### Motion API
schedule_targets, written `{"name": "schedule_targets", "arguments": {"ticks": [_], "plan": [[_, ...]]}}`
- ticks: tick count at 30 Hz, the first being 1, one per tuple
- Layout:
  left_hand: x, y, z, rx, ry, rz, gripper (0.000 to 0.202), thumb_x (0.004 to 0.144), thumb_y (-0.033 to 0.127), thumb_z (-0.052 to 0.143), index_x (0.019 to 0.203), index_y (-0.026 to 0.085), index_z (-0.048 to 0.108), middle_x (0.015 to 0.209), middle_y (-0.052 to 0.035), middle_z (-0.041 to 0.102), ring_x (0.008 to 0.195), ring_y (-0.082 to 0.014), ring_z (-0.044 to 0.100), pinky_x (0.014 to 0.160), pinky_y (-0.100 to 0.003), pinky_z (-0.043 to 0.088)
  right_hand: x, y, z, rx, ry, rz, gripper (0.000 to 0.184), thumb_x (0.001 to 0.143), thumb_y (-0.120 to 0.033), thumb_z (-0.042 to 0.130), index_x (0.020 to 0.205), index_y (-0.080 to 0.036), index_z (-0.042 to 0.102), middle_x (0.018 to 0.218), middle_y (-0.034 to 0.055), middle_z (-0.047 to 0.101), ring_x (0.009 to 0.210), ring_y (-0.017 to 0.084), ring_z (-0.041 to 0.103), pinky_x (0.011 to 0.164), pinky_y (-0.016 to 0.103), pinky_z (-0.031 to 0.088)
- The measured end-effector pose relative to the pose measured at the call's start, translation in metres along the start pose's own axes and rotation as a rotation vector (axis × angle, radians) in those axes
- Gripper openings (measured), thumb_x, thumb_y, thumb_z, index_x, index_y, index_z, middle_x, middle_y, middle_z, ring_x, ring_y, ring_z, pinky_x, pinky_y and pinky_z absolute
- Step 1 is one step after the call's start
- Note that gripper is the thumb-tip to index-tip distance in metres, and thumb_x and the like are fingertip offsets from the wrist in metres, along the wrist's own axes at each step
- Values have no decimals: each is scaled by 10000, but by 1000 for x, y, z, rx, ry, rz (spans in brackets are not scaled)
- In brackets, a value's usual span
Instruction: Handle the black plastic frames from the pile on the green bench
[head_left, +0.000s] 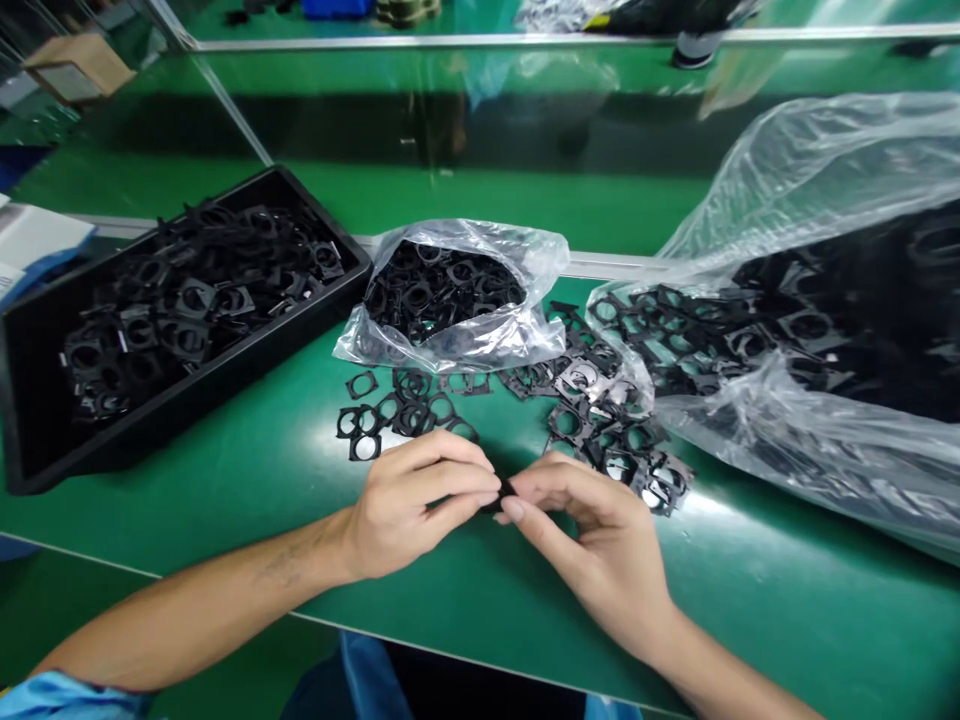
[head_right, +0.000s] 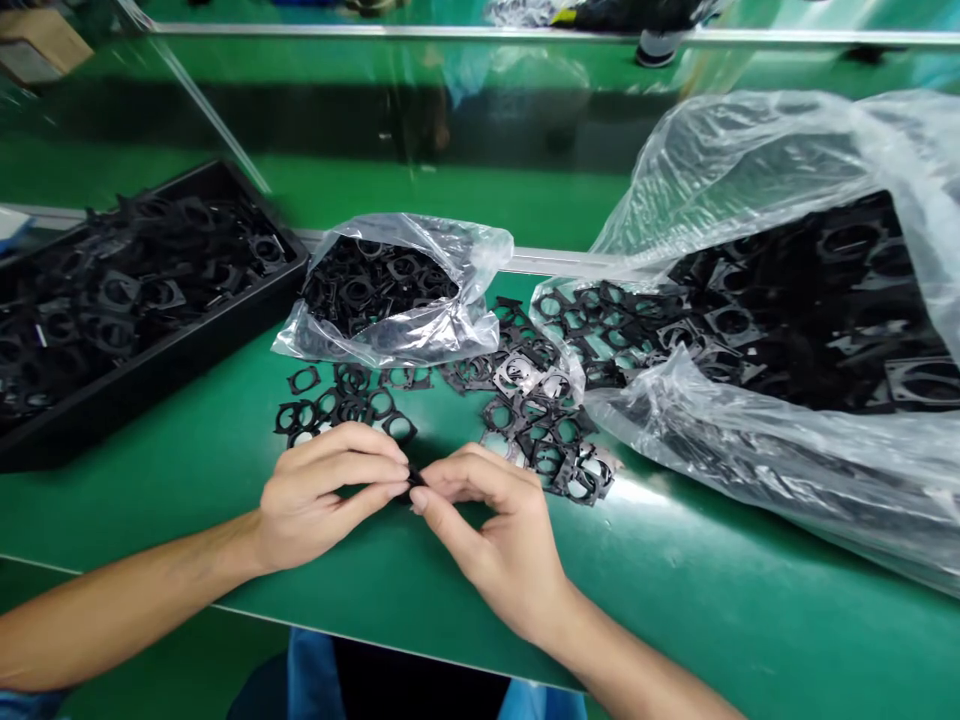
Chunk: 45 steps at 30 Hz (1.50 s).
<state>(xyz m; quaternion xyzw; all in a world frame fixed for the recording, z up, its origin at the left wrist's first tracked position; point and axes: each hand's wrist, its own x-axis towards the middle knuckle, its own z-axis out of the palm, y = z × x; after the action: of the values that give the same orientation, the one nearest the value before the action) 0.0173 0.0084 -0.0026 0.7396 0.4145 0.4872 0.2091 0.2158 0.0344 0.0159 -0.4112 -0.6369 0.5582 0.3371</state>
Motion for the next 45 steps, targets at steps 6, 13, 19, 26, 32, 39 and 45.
{"name": "schedule_targets", "arguments": {"ticks": [6,13,19,26,32,39,45], "plan": [[1,1,-1,52,-14,28,123,917,68,664,943,172,723,891,-59,729,787,-150,713,715,-257,595,1,-1,2,156,-14,70,216,905,-359,753,787,-182,715,723,30,708,628,157,720,634,269,611],[3,2,-1,51,-4,23,94,918,89,662,917,175,701,887,-65,732,785,-156,714,714,-259,598,-2,1,1,-8,46,-47,148,891,-281,768,774,-193,743,736,36,716,653,155,684,607,266,592],[-1,-3,-3,162,-51,136,127,901,53,654,932,172,681,873,-70,731,795,-177,714,740,-305,603,-1,2,2,36,23,-13,163,893,-304,768,783,-188,737,723,29,693,641,156,689,580,259,582],[1,0,-3,147,-78,107,135,918,67,625,920,192,676,867,-55,719,773,-167,695,735,-294,583,-2,2,1,-49,15,-43,188,921,-308,734,774,-191,738,736,42,708,656,166,679,583,271,569],[6,3,-3,-378,-137,-565,79,910,196,701,922,184,624,834,-13,650,769,-132,658,715,-224,563,-1,6,1,-128,6,-105,100,926,-260,724,841,-214,752,770,47,723,676,176,682,640,291,580],[3,-2,-3,-344,-88,-531,93,883,198,747,962,182,698,856,-29,702,796,-142,658,739,-239,535,3,3,-1,160,35,90,132,902,-314,755,877,-208,680,826,23,714,765,181,751,729,268,627],[6,-2,-4,-329,-74,-505,54,876,204,760,901,161,737,787,-31,727,716,-139,675,659,-227,530,2,2,-3,59,42,36,68,884,-250,763,903,-213,710,846,28,731,757,171,734,751,279,618]]}}
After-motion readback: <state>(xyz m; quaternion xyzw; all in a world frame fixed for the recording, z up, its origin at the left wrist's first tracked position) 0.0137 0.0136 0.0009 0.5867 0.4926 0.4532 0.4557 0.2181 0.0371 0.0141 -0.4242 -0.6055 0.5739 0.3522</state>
